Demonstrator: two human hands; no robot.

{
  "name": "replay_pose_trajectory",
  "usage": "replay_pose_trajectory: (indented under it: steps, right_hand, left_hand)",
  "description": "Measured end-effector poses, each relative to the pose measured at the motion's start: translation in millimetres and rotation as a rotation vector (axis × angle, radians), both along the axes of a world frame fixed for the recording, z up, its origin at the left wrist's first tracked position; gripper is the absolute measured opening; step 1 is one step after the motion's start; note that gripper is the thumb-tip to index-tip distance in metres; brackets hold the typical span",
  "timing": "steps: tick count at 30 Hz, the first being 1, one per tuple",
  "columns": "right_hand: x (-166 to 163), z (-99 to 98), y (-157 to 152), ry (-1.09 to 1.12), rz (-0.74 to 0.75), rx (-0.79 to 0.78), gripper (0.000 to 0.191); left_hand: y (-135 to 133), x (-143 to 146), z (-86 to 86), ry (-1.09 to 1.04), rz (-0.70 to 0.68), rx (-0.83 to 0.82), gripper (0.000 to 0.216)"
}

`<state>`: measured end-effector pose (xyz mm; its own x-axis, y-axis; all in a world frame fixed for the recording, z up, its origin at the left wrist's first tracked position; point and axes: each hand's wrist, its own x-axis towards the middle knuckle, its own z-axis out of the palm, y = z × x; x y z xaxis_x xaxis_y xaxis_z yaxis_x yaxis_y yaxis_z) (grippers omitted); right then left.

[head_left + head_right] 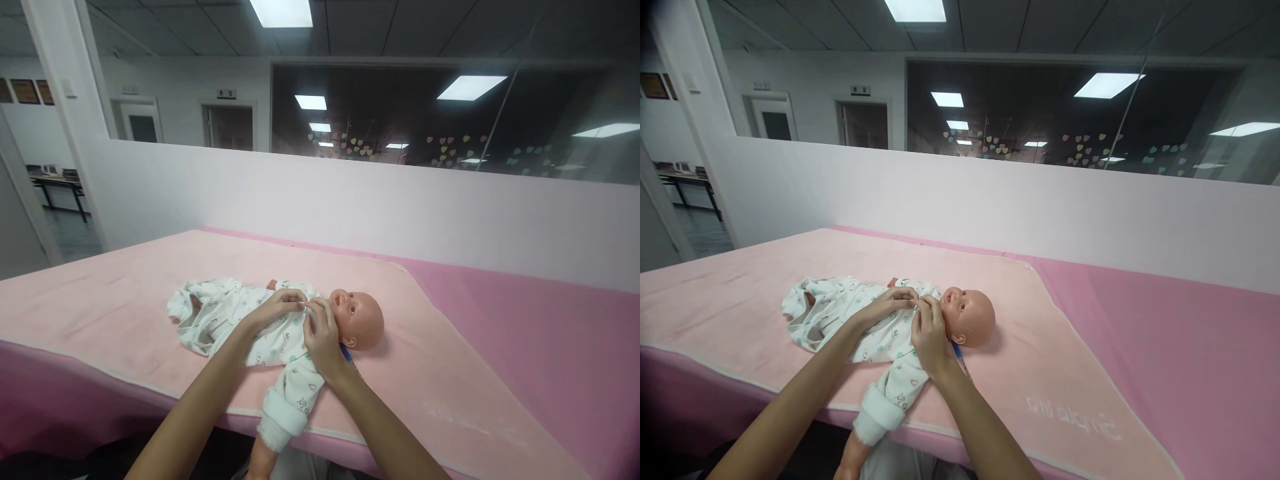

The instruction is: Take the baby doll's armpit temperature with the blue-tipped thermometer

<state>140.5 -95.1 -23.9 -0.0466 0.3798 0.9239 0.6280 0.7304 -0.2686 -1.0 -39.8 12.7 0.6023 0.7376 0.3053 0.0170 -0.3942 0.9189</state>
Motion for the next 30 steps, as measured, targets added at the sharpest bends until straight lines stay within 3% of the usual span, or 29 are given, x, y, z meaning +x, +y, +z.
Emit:
replay_pose_trajectory:
  steps: [8,15,30]
  right_hand:
    - [1.1,-1.3,-0.2,-0.027,0.003,-0.016,0.020]
    - [0.5,-3.5,1.7,0.006,-0.050,0.007,0.022]
    - [-1.9,1.1,-3.0,0.114,-0.025,0.018,0.016]
  left_hand:
    - [-2.3,-1.0,2.1,0.001,0.012,0.015,0.017]
    - [2.6,-2.8,-1.5,0.107,0.039,0.081,0.034]
    - [1.8,-1.6,-0.4,0.153,0.069,0.140,0.032]
